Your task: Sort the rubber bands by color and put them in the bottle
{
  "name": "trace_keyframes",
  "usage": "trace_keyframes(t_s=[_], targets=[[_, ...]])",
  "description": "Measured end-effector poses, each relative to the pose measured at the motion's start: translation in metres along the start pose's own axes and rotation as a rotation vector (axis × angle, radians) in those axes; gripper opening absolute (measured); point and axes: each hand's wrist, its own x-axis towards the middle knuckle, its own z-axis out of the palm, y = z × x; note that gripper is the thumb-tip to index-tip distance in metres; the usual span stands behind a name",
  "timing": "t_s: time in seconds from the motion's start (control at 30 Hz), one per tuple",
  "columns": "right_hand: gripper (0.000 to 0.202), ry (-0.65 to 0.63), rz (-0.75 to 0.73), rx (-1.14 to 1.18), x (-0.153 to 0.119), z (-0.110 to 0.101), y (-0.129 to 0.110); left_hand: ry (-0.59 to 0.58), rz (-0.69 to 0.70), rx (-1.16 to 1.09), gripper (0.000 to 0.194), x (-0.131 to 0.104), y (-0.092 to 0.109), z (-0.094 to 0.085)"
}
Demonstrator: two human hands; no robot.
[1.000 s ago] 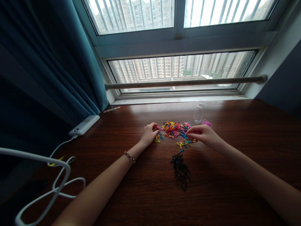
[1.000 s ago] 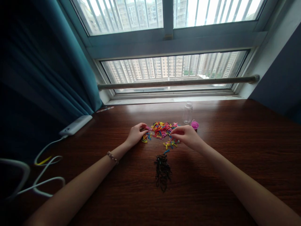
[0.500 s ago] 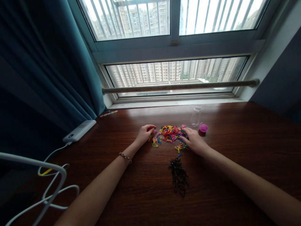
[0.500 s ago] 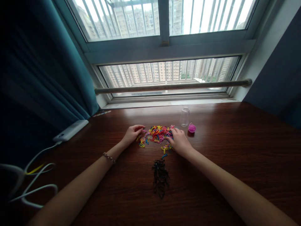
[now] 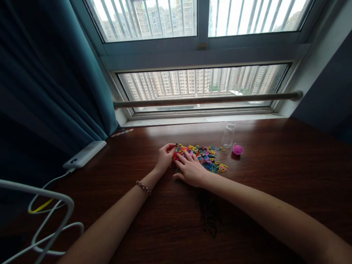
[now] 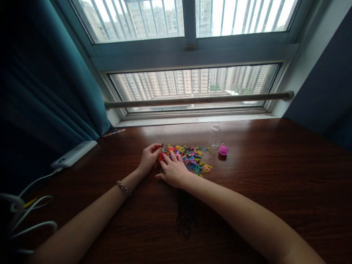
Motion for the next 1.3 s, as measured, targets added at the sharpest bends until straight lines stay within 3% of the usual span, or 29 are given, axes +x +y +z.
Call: trace_keyframes(t_s=[0.17,0.33,0.5,0.6,0.73,0.9,0.97,1.1,1.17,1.3], targets=[[0.04,0.003,-0.114,0.043,0.002,-0.011,0.001,-0.006,-0.008,0.0,0.027,0.0,0.002,0.0],[0.025,0.128,-0.156,0.241,-0.015,-0.04,0.028,-0.017,0.015,0.051,0.029,0.0,0.0,0.001],[0.017,0.258,0.277,0.371,-0.039,-0.062,0.078,-0.009,0.05,0.137,0.028,-0.003,0.001,0.001],[0.011,0.168,0.439,0.354,-0.049,-0.064,0.099,-0.018,0.088,0.187,0.026,-0.005,0.003,0.001],[0.011,0.03,0.47,0.331,-0.052,-0.053,0.108,-0.031,0.149,0.253,0.022,-0.006,0.006,0.001],[0.016,0.042,0.484,0.384,-0.048,-0.04,0.106,-0.012,0.36,0.371,0.013,-0.019,0.027,0.004],[0.021,0.064,0.486,0.409,-0.048,-0.04,0.108,-0.086,0.5,0.375,0.011,-0.034,0.043,0.011],[0.025,0.069,0.533,0.489,-0.048,-0.048,0.117,-0.527,0.804,0.375,0.017,-0.071,0.068,0.031],[0.024,0.034,0.529,0.615,-0.049,-0.053,0.121,-0.691,0.909,0.407,0.022,-0.084,0.073,0.037],[0.021,0.008,0.478,0.818,-0.05,-0.064,0.122,-0.769,0.969,0.457,0.025,-0.09,0.073,0.04]])
